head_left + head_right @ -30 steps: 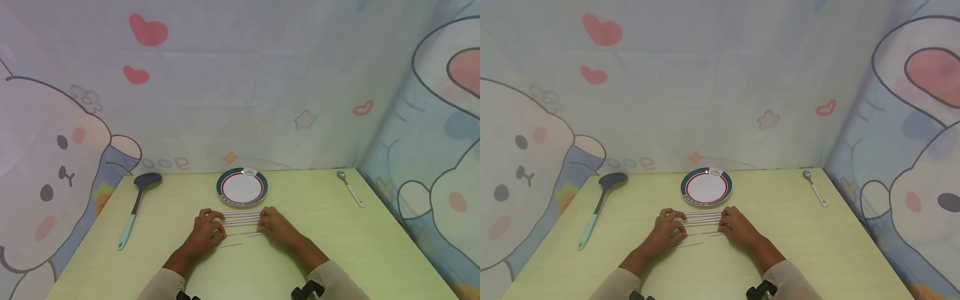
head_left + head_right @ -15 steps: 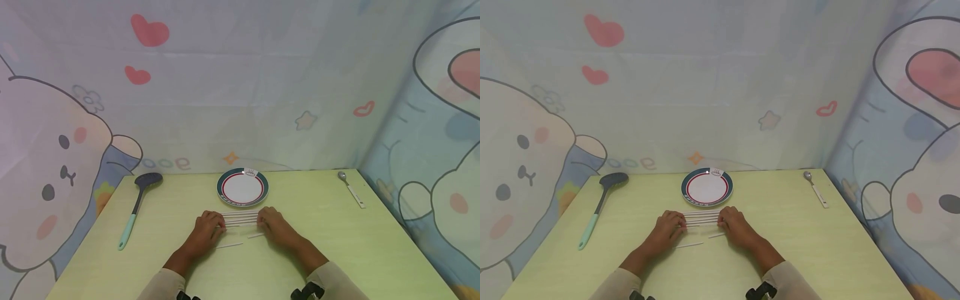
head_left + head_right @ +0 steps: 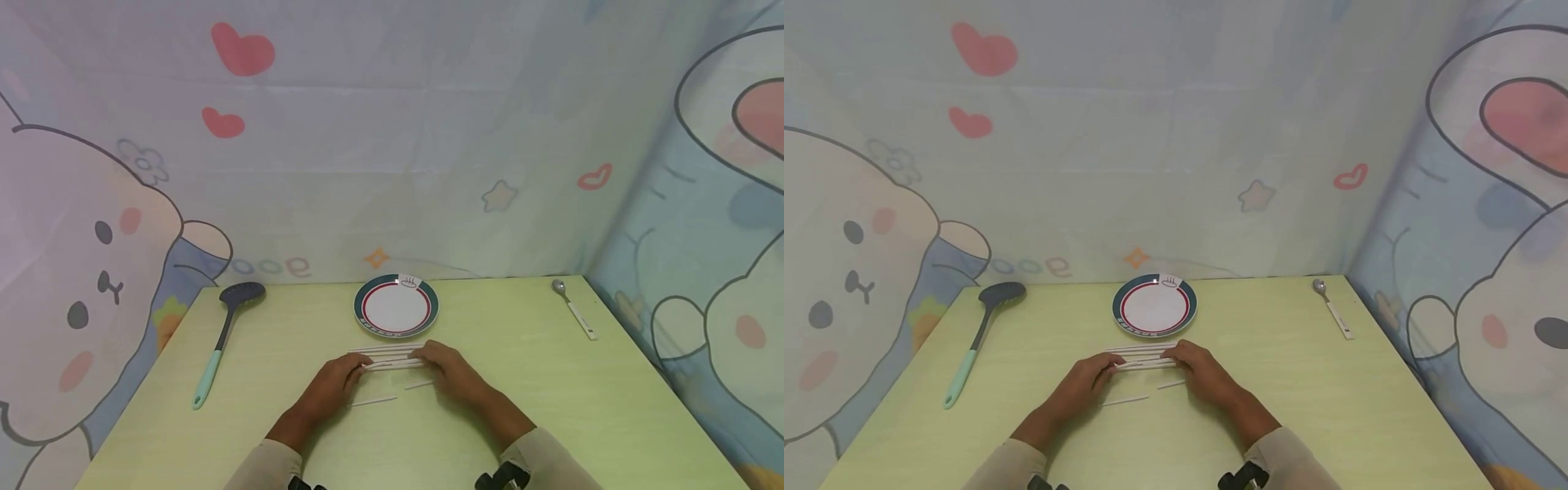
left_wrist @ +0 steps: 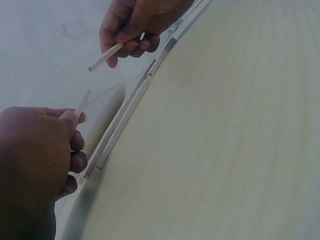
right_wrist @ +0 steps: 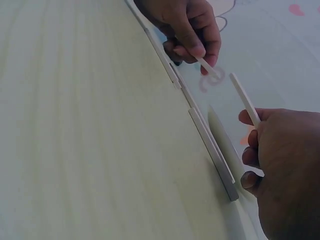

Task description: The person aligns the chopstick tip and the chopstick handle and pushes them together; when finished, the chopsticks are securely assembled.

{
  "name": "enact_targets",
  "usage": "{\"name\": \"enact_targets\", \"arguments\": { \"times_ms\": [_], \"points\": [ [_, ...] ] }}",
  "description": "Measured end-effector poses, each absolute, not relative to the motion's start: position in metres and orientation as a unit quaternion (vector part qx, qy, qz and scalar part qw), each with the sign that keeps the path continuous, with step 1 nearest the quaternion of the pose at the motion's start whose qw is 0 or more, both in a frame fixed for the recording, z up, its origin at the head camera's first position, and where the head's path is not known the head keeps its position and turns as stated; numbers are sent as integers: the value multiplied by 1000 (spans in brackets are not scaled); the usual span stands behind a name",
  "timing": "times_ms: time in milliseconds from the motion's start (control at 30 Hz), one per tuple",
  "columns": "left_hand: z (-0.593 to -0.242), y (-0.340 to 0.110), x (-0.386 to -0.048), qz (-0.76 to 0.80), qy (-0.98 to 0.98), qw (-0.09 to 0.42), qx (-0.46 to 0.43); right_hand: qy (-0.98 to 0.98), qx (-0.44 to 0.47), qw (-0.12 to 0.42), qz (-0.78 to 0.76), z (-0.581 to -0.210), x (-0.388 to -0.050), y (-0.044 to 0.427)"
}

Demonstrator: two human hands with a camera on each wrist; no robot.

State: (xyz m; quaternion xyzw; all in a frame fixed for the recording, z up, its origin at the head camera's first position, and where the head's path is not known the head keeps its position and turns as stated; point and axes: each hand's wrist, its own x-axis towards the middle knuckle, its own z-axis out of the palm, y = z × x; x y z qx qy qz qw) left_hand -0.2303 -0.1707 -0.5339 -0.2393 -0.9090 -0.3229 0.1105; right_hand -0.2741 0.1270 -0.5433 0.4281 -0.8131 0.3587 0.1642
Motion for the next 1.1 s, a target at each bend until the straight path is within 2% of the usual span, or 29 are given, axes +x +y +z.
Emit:
{"name": "enact_targets", "arguments": {
  "times_ms": [200,433,700,1100],
  "points": [
    [-536,-172,-230,-324,-896,139,-269,-778,461,176,389,-558,-284,126],
    [-538,-174,-230,-330,-884,157,-293,-814,409,161,381,-541,-265,119],
    [-538,-167,-231,-341,-858,183,-338,-829,387,152,375,-539,-263,117],
    [-538,-164,-230,-344,-867,166,-320,-815,391,149,402,-535,-263,117]
  ]
}}
